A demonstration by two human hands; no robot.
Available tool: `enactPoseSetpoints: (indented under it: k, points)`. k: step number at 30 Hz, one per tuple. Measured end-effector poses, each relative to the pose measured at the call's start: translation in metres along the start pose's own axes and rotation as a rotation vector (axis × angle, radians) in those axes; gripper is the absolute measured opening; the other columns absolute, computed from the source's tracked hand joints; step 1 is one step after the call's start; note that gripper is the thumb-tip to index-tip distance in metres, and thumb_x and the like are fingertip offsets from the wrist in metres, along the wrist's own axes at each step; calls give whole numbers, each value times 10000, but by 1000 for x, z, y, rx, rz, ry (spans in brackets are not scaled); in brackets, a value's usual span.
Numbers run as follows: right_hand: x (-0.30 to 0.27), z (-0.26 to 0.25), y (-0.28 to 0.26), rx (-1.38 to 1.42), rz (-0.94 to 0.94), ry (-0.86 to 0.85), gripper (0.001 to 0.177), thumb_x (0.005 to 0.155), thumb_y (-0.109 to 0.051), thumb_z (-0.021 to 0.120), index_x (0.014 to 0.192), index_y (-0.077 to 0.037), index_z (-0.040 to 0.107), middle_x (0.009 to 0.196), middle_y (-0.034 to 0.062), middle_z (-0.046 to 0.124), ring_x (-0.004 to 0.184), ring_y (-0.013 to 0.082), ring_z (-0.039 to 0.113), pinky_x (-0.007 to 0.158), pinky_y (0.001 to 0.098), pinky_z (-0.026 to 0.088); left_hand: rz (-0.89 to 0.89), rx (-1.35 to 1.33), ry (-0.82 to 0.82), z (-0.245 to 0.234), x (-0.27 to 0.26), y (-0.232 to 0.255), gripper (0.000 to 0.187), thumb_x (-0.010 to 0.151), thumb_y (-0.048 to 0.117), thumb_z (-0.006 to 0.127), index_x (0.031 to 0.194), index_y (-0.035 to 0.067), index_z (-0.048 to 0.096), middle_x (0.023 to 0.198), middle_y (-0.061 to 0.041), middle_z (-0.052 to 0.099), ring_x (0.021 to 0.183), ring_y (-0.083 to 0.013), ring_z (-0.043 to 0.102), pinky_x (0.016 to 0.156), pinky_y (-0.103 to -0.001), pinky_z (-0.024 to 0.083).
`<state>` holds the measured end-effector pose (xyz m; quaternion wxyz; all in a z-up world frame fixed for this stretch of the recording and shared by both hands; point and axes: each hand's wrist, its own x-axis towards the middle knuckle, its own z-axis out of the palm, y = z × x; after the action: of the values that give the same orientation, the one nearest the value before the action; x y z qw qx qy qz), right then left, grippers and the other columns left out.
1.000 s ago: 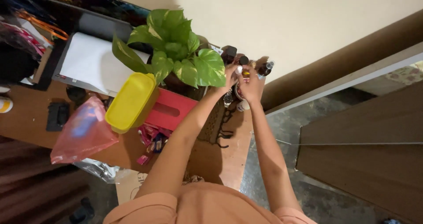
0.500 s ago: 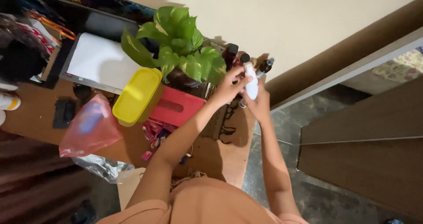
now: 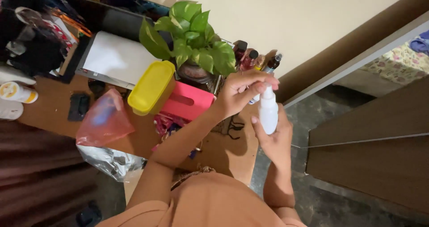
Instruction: The person is organizing and preparing to clean a desk, moving various containers and bottles and handling a cleaning cloth.
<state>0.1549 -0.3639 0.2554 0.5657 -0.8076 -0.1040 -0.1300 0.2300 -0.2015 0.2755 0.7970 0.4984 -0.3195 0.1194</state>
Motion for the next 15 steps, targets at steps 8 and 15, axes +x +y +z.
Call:
enactPoseSetpoints:
  k: [8,15]
  points:
    - [-20,-1,-28,75,-56,-41,206,877,-163,770,1001,-31,673,597,96,664,445,149,652,420,295,514,61,185,-96,15,1,59,230,1069,208,583,1194,79,726,1030,-78,783,1104,-144,723,1242,-369,364]
    - [-26,16,-43,371,-32,-74,126,897,-51,692,995,24,664,578,129,633,384,157,600,377,300,502,36,253,-32,21,-19,67,231,1070,197,590,1223,89,724,1059,-87,779,1130,-176,713,1235,-397,382]
